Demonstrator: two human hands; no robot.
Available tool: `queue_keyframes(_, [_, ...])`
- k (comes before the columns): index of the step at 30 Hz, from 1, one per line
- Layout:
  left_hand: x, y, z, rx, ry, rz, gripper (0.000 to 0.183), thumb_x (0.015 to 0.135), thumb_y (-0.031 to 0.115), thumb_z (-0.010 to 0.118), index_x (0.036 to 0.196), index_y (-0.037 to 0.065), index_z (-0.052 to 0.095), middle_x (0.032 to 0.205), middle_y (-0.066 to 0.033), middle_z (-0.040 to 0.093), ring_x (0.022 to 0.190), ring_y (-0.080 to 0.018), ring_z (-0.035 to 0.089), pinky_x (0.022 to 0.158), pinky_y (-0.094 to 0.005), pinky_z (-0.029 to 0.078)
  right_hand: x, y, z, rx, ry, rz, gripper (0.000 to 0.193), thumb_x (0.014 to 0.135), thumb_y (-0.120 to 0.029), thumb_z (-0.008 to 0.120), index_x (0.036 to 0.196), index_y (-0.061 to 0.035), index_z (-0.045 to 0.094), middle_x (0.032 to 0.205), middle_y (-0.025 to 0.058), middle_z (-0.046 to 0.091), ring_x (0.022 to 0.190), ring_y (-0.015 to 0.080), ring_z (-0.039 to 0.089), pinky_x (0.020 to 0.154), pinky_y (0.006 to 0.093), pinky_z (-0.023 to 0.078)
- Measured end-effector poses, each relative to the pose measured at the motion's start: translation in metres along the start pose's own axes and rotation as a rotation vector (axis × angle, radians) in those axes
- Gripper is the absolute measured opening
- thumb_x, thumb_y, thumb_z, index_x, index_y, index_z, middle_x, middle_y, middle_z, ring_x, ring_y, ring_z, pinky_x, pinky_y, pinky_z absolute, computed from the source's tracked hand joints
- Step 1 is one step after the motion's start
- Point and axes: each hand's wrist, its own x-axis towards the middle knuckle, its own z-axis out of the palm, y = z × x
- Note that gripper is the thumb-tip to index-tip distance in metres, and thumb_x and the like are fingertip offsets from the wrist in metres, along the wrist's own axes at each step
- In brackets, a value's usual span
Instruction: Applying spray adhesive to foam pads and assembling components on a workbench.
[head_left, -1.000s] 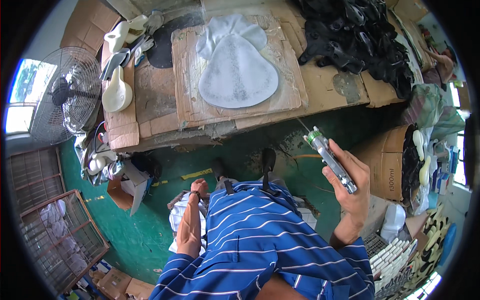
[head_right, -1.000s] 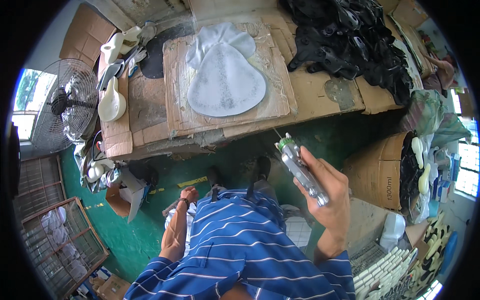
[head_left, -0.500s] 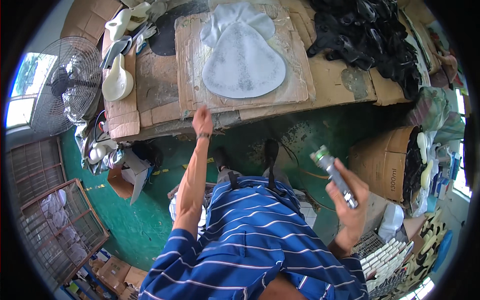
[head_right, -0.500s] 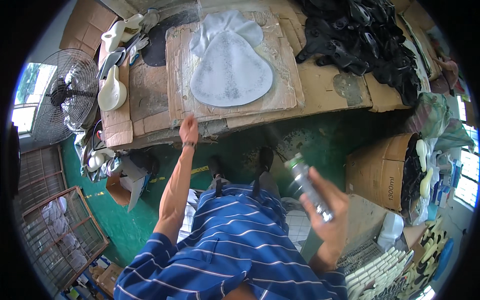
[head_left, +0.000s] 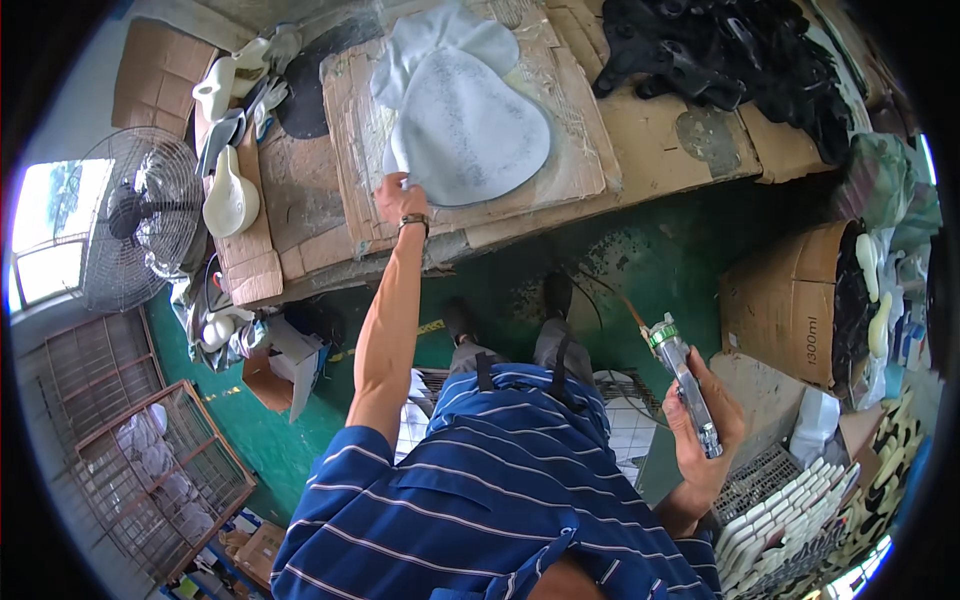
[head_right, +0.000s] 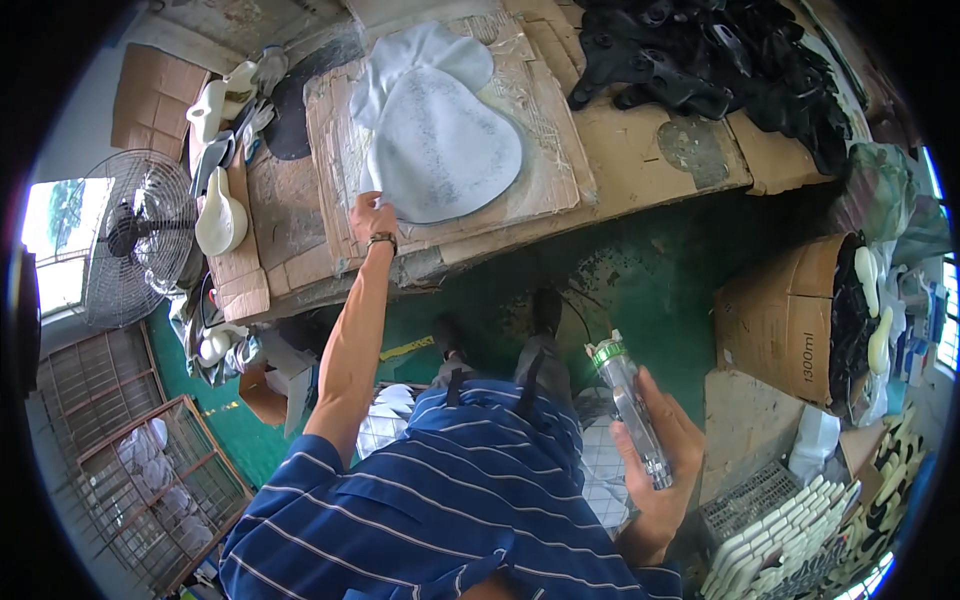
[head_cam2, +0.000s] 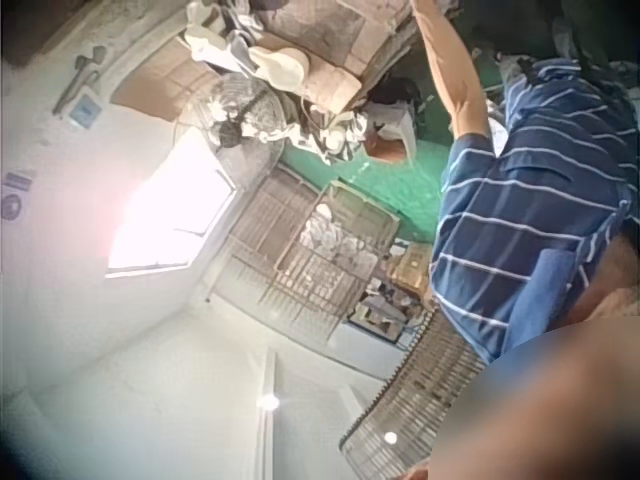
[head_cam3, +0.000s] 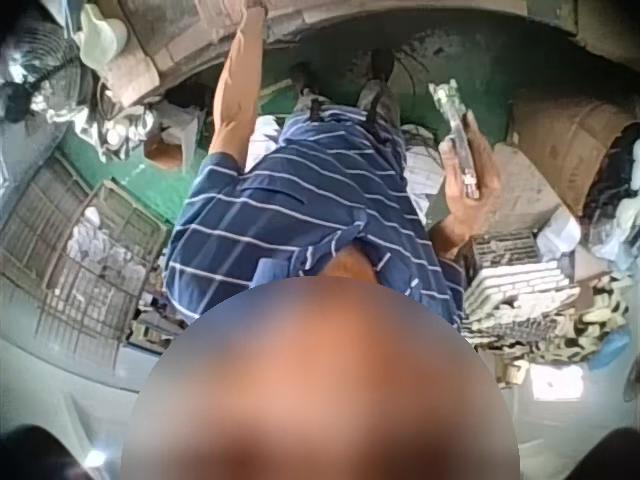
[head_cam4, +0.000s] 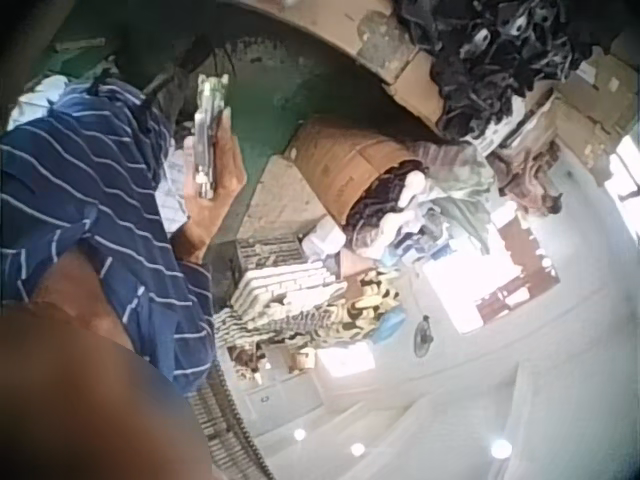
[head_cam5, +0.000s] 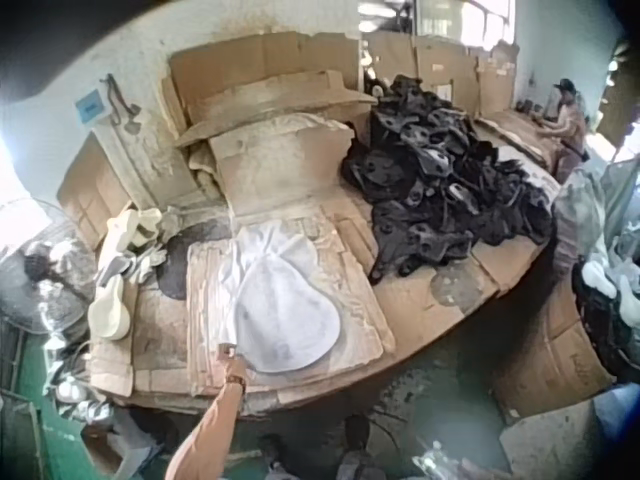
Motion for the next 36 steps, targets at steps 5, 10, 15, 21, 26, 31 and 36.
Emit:
queue_keyframes(5, [0.006, 0.036, 0.011, -1.522, -0.189, -1.054, 0.054, 0.088, -0.005, 0.065, 0.139, 0.001, 0.051, 0.126, -0.0149, 0.063, 0.117, -0.0325, 0.064, 0.11, -0.0544, 0.049, 0.014, 0.03, -0.002, 0.04, -0.016, 0.045, 0.052, 0.089, -0.003, 0.08, 0.14, 0.0039, 0.068, 0.097, 0.0171, 0.073, 0.081, 0.0252, 0.07, 0.075, 0.0338, 0.054])
queue_keyframes(10, [-0.013, 0.112, -0.032, -1.744, -0.591, -0.382, 0.045, 0.081, 0.005, 0.059, 0.125, -0.002, 0.057, 0.11, -0.0128, 0.067, 0.097, -0.0308, 0.067, 0.101, -0.0519, 0.055, 0.035, 0.054, 0.0, 0.039, -0.141, -0.055, 0.055, 0.088, 0.001, 0.083, 0.141, 0.0011, 0.068, 0.099, 0.0161, 0.075, 0.081, 0.0238, 0.07, 0.075, 0.0332, 0.055])
queue_keyframes(15, [-0.053, 0.151, -0.138, -1.982, -0.443, -0.073, 0.032, 0.077, 0.012, 0.06, 0.106, 0.0, 0.068, 0.094, -0.0107, 0.073, 0.083, -0.0304, 0.071, 0.084, -0.0456, 0.06, 0.06, 0.061, 0.005, 0.041, -0.324, -0.133, 0.053, 0.091, -0.003, 0.082, 0.141, 0.0015, 0.068, 0.099, 0.0149, 0.075, 0.081, 0.0236, 0.072, 0.076, 0.033, 0.056])
queue_keyframes(21, [-0.171, 0.083, -0.212, -2.18, -0.055, 0.047, 0.013, 0.078, 0.017, 0.061, 0.069, 0.008, 0.063, 0.088, -0.0106, 0.074, 0.088, -0.0306, 0.072, 0.083, -0.0436, 0.06, 0.082, 0.045, -0.007, 0.021, -0.637, -0.026, 0.049, 0.095, -0.003, 0.074, 0.142, 0.0077, 0.065, 0.1, 0.013, 0.075, 0.086, 0.0167, 0.067, 0.078, 0.0319, 0.054])
queue_keyframes(26, [-0.326, -0.003, -0.267, -2.259, 0.397, 0.054, 0.056, 0.075, 0.01, 0.063, 0.13, -0.004, 0.065, 0.123, -0.0159, 0.074, 0.117, -0.0368, 0.07, 0.111, -0.0524, 0.053, 0.108, 0.025, -0.014, -0.107, -1.028, -0.286, 0.049, 0.099, -0.004, 0.072, 0.145, 0.01, 0.061, 0.102, 0.0119, 0.071, 0.088, 0.0163, 0.064, 0.081, 0.0304, 0.052])
queue_keyframes(31, [-0.445, -0.145, -0.293, -2.211, 1.073, -0.092, 0.059, 0.07, 0.007, 0.06, 0.128, -0.001, 0.065, 0.123, -0.0149, 0.073, 0.121, -0.0397, 0.068, 0.116, -0.0563, 0.049, 0.08, -0.001, 0.028, -0.238, -1.192, -0.577, 0.05, 0.094, 0.001, 0.071, 0.143, 0.0062, 0.064, 0.108, 0.0161, 0.075, 0.093, 0.02, 0.068, 0.085, 0.0344, 0.054])
queue_keyframes(36, [-0.521, -0.311, -0.314, -2.109, 1.659, -0.249, 0.048, 0.065, 0.01, 0.06, 0.112, 0.003, 0.07, 0.111, -0.0103, 0.072, 0.108, -0.0365, 0.07, 0.108, -0.0533, 0.054, 0.036, -0.054, 0.11, -0.455, -1.368, -0.605, 0.052, 0.099, -0.013, 0.072, 0.148, 0.0028, 0.063, 0.105, 0.0043, 0.07, 0.092, 0.0122, 0.061, 0.085, 0.0291, 0.051])
